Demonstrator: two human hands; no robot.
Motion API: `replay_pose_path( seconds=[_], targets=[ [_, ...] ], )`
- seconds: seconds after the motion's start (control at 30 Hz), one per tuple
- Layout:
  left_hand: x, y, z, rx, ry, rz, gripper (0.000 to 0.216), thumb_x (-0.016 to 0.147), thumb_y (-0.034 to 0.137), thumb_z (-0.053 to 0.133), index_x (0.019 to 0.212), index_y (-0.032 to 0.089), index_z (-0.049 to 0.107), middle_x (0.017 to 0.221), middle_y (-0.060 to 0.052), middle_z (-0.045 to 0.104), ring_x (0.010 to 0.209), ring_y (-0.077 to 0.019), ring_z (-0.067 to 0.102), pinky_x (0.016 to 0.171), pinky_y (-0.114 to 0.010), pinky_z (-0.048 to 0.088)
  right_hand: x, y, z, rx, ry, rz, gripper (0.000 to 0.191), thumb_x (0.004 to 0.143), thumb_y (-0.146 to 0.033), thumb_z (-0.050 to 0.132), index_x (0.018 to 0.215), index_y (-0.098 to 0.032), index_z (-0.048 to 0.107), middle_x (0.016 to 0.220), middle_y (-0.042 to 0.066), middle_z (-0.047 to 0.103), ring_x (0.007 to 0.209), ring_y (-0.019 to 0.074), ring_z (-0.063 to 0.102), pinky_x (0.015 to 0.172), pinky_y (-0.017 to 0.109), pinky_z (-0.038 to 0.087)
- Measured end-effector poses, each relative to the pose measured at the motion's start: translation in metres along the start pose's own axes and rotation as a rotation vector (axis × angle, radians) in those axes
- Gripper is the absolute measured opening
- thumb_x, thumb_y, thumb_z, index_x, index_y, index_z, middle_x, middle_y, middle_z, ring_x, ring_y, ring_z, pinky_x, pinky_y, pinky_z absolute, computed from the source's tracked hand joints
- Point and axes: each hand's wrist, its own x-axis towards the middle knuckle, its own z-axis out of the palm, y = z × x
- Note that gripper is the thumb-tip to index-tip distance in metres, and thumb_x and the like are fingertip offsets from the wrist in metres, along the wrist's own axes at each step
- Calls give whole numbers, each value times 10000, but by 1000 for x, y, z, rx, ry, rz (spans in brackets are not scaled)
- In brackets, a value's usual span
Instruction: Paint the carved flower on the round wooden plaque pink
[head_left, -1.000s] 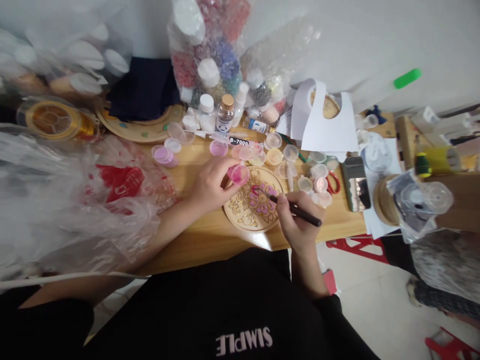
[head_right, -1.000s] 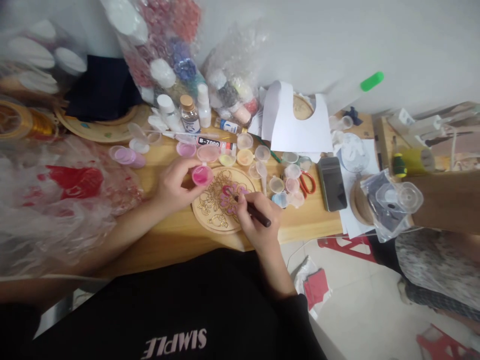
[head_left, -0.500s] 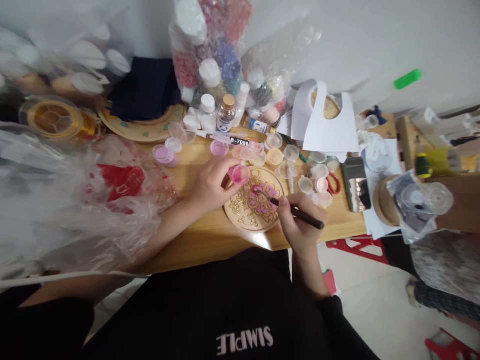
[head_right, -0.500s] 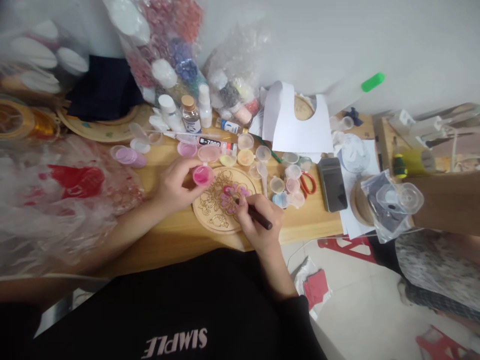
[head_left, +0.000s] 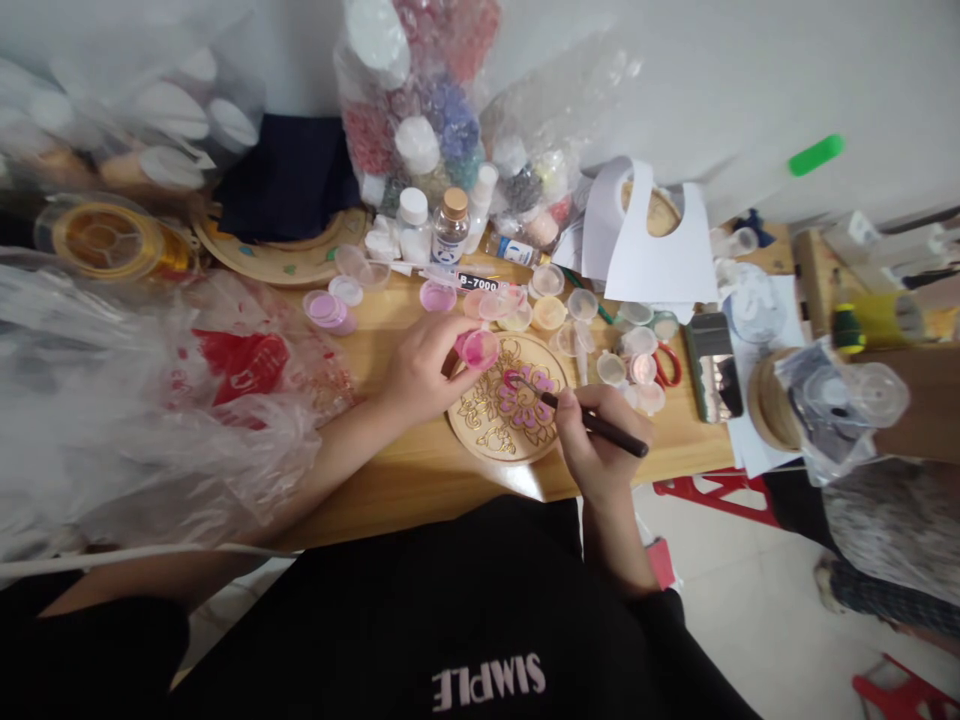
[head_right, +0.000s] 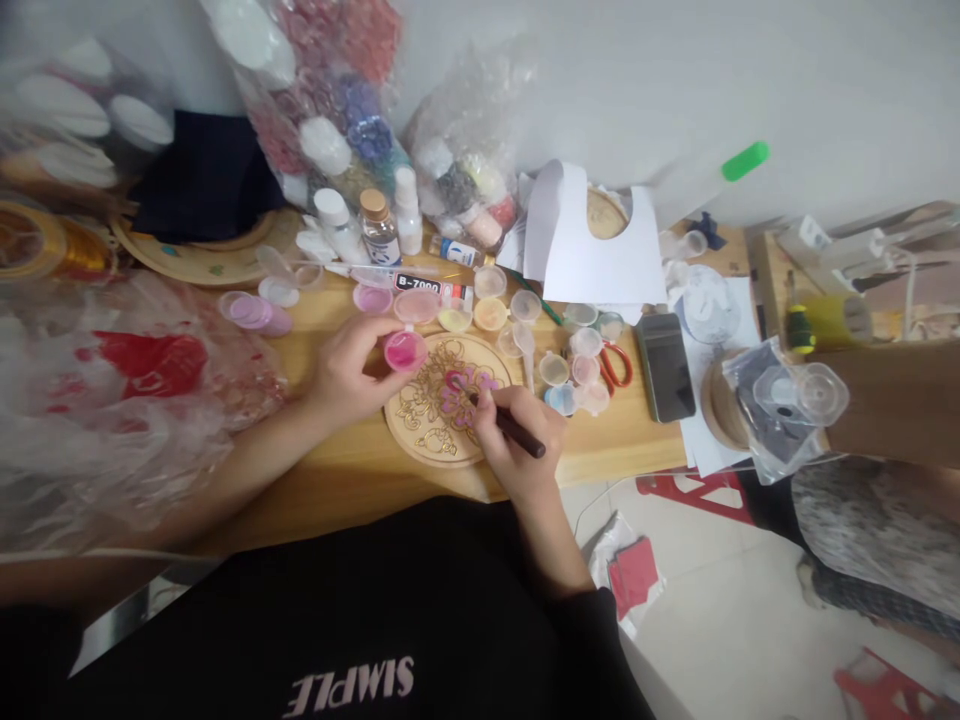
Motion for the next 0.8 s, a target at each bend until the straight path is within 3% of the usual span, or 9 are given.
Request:
replay_pose_path(
  seconds=[0.53, 0.8],
  targets=[
    [-1, -1, -2, -14, -39, -23, 198, 1003, 277, 708, 1165, 210, 617, 991, -43, 745, 886, -199, 715, 804, -329, 600, 1, 2, 1, -6, 65, 24, 287, 966, -200, 668, 691, -229, 594, 500, -92, 556, 398, 71, 484, 417, 201, 381],
    [-1, 0, -1, -13, -24, -34, 180, 1003, 283, 706, 1144, 211, 620, 992, -47, 750, 888, -202, 725, 802, -329, 609, -2, -1, -1, -46, 0, -21, 262, 913, -141, 652, 683, -234, 566, 504, -75, 585, 400, 84, 521, 407, 194, 398]
  ],
)
